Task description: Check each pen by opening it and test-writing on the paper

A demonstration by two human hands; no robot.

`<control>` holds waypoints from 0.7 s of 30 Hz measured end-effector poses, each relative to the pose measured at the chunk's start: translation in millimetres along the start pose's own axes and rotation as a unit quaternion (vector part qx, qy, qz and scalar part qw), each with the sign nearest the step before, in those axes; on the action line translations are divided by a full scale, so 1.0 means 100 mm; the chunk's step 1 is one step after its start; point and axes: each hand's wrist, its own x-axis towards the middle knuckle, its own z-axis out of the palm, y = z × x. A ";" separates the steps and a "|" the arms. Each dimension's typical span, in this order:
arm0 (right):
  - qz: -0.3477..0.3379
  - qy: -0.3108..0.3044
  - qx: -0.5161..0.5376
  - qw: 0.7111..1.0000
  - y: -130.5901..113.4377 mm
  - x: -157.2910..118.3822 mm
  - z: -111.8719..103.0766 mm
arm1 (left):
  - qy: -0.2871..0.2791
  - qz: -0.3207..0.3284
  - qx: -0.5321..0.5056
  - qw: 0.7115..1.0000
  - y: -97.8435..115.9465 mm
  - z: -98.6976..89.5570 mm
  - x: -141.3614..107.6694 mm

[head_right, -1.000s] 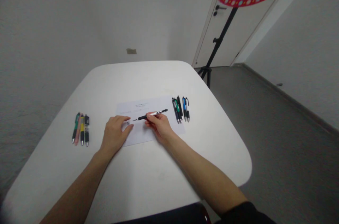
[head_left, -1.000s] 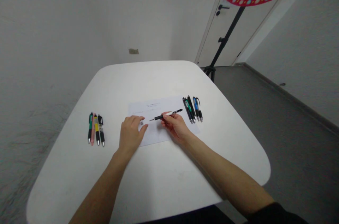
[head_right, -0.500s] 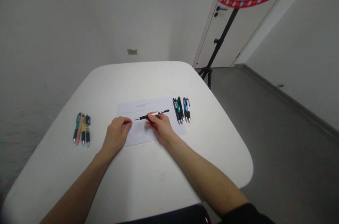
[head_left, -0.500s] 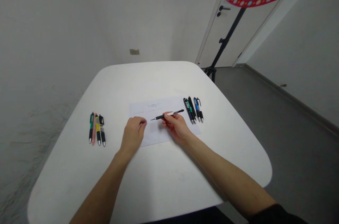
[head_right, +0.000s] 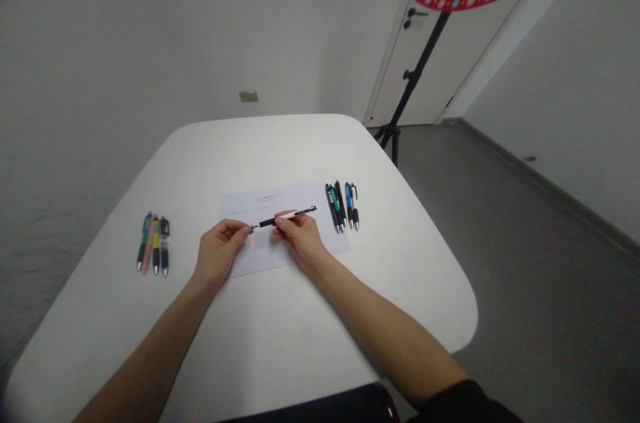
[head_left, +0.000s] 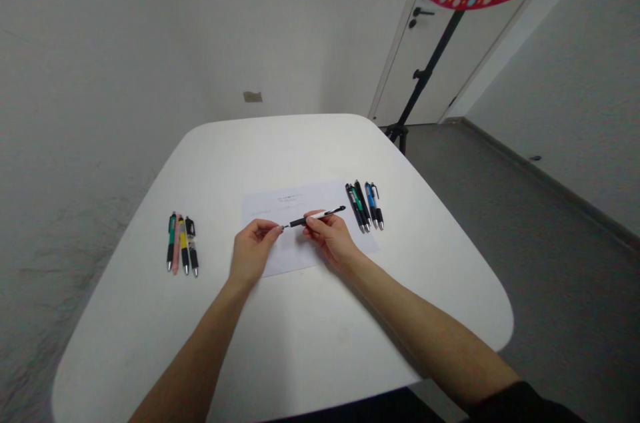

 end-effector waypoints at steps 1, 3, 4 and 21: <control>-0.004 -0.002 -0.005 1.000 0.01 0.00 0.00 | -0.001 -0.006 -0.004 1.000 0.00 0.00 -0.01; -0.012 -0.010 -0.015 1.000 0.02 -0.01 0.01 | -0.008 -0.018 -0.012 1.000 0.01 0.01 -0.02; -0.015 -0.013 -0.018 1.000 0.02 -0.01 0.01 | -0.011 -0.023 -0.016 1.000 0.01 0.01 -0.02; 0.043 -0.035 0.007 0.998 0.03 -0.05 0.03 | 0.003 0.269 0.199 0.942 0.00 -0.06 -0.09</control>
